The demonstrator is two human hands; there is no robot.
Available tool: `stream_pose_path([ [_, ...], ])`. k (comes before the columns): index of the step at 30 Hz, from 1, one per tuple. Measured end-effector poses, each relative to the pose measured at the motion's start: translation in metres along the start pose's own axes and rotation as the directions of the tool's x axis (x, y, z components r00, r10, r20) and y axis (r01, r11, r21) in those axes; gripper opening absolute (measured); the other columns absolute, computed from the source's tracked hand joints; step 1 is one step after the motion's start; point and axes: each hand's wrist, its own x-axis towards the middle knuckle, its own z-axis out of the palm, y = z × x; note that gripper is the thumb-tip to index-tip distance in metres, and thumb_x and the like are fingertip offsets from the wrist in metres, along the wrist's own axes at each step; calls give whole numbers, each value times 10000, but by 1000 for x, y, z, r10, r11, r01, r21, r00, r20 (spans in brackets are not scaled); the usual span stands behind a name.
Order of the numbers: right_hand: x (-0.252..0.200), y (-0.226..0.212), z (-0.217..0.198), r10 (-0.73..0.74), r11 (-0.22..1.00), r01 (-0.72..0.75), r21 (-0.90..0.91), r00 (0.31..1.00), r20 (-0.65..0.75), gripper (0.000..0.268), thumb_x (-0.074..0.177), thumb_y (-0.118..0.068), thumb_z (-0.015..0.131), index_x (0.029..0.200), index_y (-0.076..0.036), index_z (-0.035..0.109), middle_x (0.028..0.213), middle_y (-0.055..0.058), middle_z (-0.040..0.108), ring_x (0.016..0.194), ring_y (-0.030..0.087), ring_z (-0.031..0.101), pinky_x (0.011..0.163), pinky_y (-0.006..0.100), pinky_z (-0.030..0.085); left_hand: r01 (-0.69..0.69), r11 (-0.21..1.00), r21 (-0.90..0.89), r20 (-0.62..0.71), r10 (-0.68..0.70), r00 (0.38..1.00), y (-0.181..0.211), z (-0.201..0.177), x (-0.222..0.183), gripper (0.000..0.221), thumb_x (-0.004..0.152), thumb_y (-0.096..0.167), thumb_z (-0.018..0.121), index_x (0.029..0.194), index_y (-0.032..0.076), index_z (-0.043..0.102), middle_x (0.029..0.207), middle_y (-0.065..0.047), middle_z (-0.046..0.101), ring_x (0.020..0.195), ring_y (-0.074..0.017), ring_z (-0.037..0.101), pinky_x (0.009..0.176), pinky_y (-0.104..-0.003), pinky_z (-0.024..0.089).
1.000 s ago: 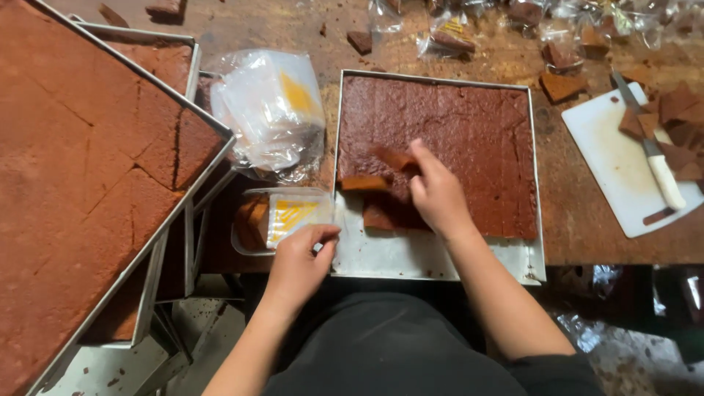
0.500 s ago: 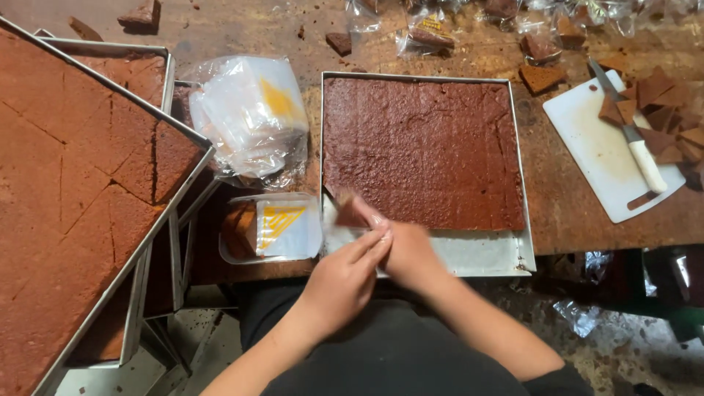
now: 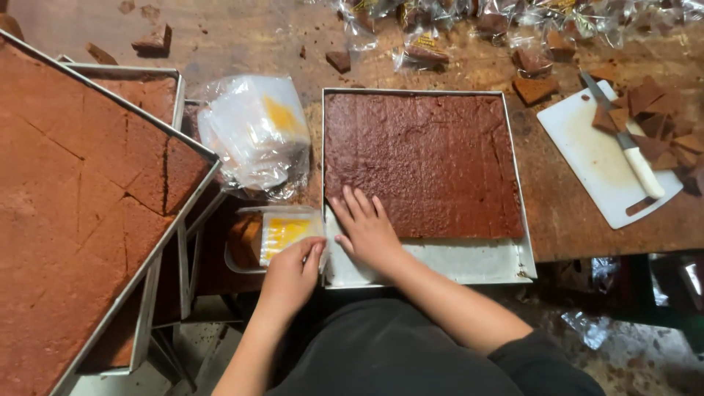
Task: Sorting and placing pieces of cake from a large sheet into a metal tray
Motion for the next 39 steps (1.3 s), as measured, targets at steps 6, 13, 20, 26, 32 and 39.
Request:
stream_pose_path([
  [6,0,13,7,-58,987,33,-155,985,-162,690,842,-455,731,1458,-214,536,1319,69,579,1183,272,533,943,452,427,177,981,-76,42,-174,984,-23,7,-10,156,864,230,743,1017,209,765,868,-58,813,912,-276,779,767,-401,612],
  [13,3,-14,-22,-19,990,21,-143,1000,13,539,733,-430,819,1151,-144,633,993,100,646,967,304,627,805,440,511,49,987,-156,-60,-59,996,3,0,-12,147,868,194,768,1014,181,785,818,-75,805,815,-250,781,656,-351,609],
  [20,-28,-31,-33,90,995,-78,-65,973,211,529,810,-372,804,1180,-126,518,994,89,586,883,350,709,735,491,600,58,979,-193,-88,-76,993,11,-15,-12,219,901,129,690,1100,153,779,865,-97,813,852,-267,777,650,-358,608],
  [26,-49,-25,-63,206,949,-290,123,866,456,455,892,-310,556,1323,-183,618,1028,200,717,1028,455,705,878,567,552,44,981,-190,-50,-54,997,10,-7,-15,129,841,113,704,936,171,769,836,-76,805,833,-266,778,665,-351,610],
  [32,-86,18,-80,310,439,-75,895,948,-72,496,755,17,661,1224,-133,608,1100,187,665,1098,343,667,1025,479,492,-232,969,-90,-151,217,964,30,-8,-8,390,842,-79,590,1197,5,728,1218,-235,720,1120,-452,677,922,-517,564],
  [39,-84,-29,-54,10,776,239,584,921,-389,596,876,93,509,1404,-152,640,1397,150,647,1305,372,586,1057,484,488,-311,950,-24,-97,307,947,60,9,-1,595,808,1,597,1402,-2,576,1362,-224,608,1253,-456,590,1011,-558,510],
])
